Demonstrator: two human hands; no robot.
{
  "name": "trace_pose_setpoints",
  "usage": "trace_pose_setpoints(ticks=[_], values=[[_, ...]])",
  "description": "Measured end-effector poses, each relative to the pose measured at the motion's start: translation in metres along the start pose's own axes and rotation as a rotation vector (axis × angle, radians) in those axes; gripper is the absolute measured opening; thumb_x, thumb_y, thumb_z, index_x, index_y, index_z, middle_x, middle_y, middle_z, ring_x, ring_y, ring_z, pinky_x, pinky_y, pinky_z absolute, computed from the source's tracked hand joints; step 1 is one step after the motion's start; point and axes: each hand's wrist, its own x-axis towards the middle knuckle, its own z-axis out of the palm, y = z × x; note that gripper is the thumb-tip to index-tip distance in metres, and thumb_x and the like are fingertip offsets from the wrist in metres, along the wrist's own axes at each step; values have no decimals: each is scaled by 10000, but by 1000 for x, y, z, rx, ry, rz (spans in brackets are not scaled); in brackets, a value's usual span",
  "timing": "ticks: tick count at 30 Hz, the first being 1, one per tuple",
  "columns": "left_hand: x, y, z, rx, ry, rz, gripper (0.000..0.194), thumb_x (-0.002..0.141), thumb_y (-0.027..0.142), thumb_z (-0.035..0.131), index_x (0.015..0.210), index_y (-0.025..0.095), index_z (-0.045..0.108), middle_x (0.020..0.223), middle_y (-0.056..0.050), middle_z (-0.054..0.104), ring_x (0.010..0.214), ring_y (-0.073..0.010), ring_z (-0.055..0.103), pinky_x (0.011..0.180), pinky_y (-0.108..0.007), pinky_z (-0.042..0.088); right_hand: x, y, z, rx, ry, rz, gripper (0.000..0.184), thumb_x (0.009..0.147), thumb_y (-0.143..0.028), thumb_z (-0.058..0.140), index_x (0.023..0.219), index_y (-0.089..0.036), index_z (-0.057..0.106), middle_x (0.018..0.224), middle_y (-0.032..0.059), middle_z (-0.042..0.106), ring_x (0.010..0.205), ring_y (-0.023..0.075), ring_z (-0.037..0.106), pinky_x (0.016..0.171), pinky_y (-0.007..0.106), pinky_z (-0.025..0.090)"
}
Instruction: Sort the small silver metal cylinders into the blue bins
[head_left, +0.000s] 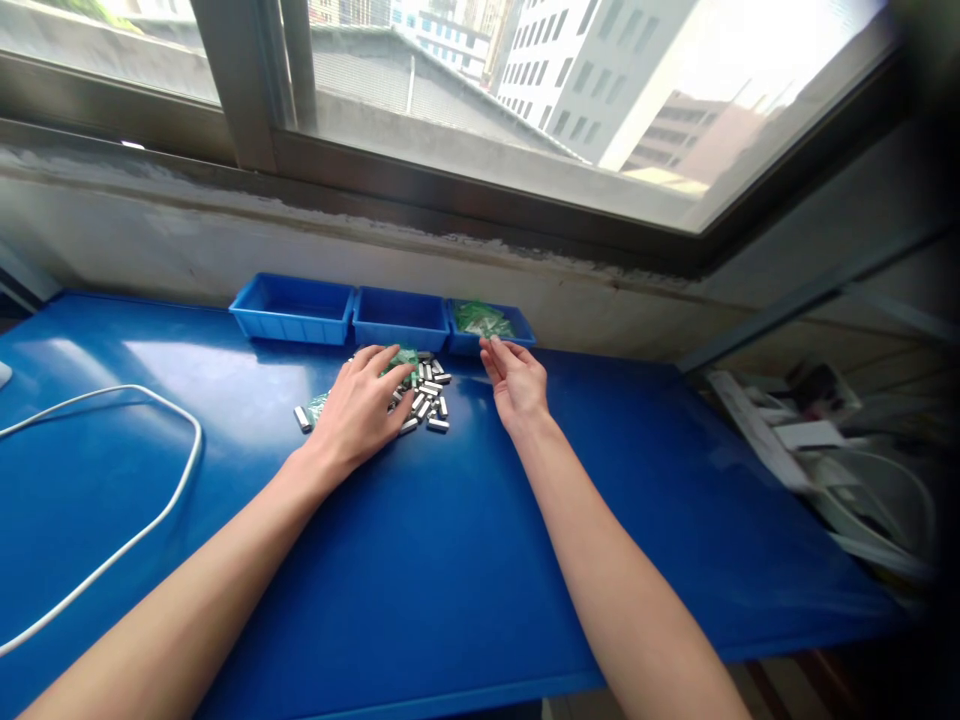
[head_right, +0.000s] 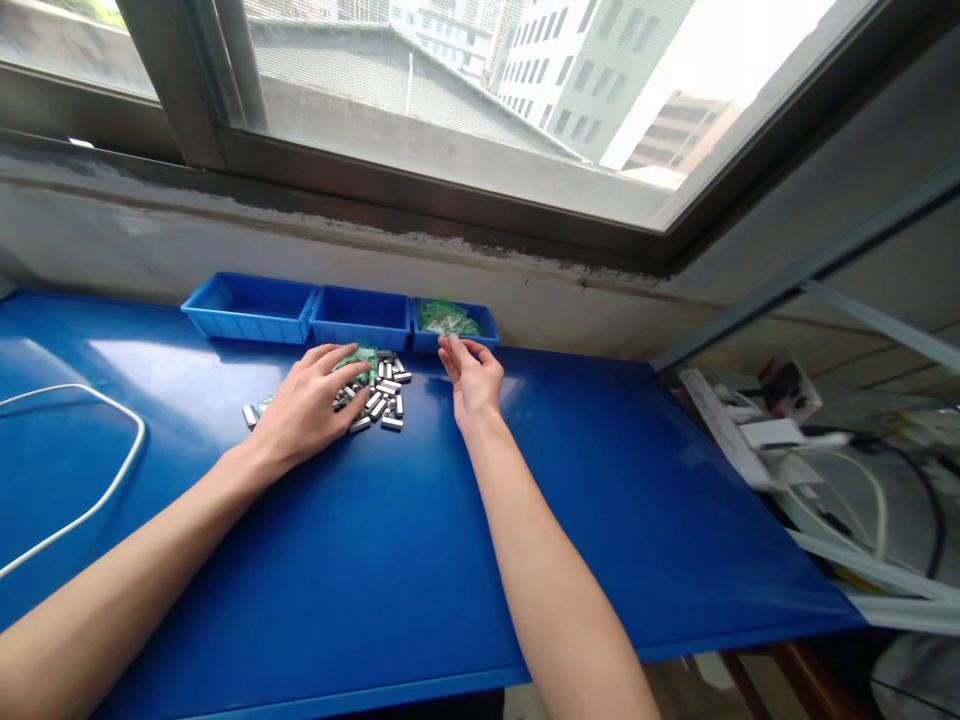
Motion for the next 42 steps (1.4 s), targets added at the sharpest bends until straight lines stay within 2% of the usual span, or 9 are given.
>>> trace_pose_setpoints(ticks=[5,10,16,22,26,30,33,38,42], values=[[0,-4,2,-22,-25,15,425,968,389,549,1328,186,647,1468,-155,560,1364,-348,491,1121,-537,427,0,-3,0,6,-45,20,150,722,-100,805,778,-170,685,766,23,770,806,121,764,763,163,614],[2,-8,4,-50,-9,24,380,987,327,529,1323,191,642,1417,-138,609,1288,-308,574,1093,-489,463,-5,-5,3,-120,-138,91,119,740,-186,791,828,-174,713,706,21,758,595,104,712,502,141,551],[2,-7,4,-24,13,3,391,989,273,506,1340,166,641,1443,-161,578,1274,-321,545,1083,-490,464,-6,-5,3,33,-102,65,162,723,-94,763,803,-194,664,813,19,787,882,139,765,761,193,626],[1,-6,7,32,7,-26,421,988,248,463,1381,186,601,1470,-166,543,1381,-369,423,1075,-566,444,-3,-9,3,115,-9,57,167,731,-77,698,843,-188,646,822,38,782,937,147,760,852,215,617],[2,-5,7,16,16,-48,407,983,226,442,1355,192,603,1426,-157,559,1379,-331,457,1087,-505,453,-6,-9,5,113,-40,32,154,728,-137,680,863,-208,662,885,17,786,935,152,754,810,240,615],[3,-6,6,30,24,-64,426,978,222,435,1371,181,593,1323,-161,574,1137,-296,625,966,-438,528,-12,-10,7,7,-105,64,123,717,-249,686,837,-221,683,829,-11,777,761,136,728,664,231,573],[4,-9,7,51,40,-68,408,972,239,456,1343,187,618,1247,-147,586,1000,-266,651,888,-411,545,-17,-11,10,-42,-150,75,127,698,-286,703,807,-222,694,790,-13,765,659,125,677,613,234,543],[5,-13,10,47,53,-53,440,980,255,462,1391,169,590,1377,-164,570,1226,-325,538,1004,-474,495,-20,-11,11,-52,-235,82,130,710,-310,704,798,-214,707,768,-9,750,625,117,638,606,238,531],[6,-13,11,11,59,-65,435,974,241,481,1385,174,608,1331,-150,624,1197,-331,515,1019,-502,473,-21,-8,11,-72,-295,92,143,711,-308,710,814,-209,712,767,-3,744,629,114,638,604,230,522]])
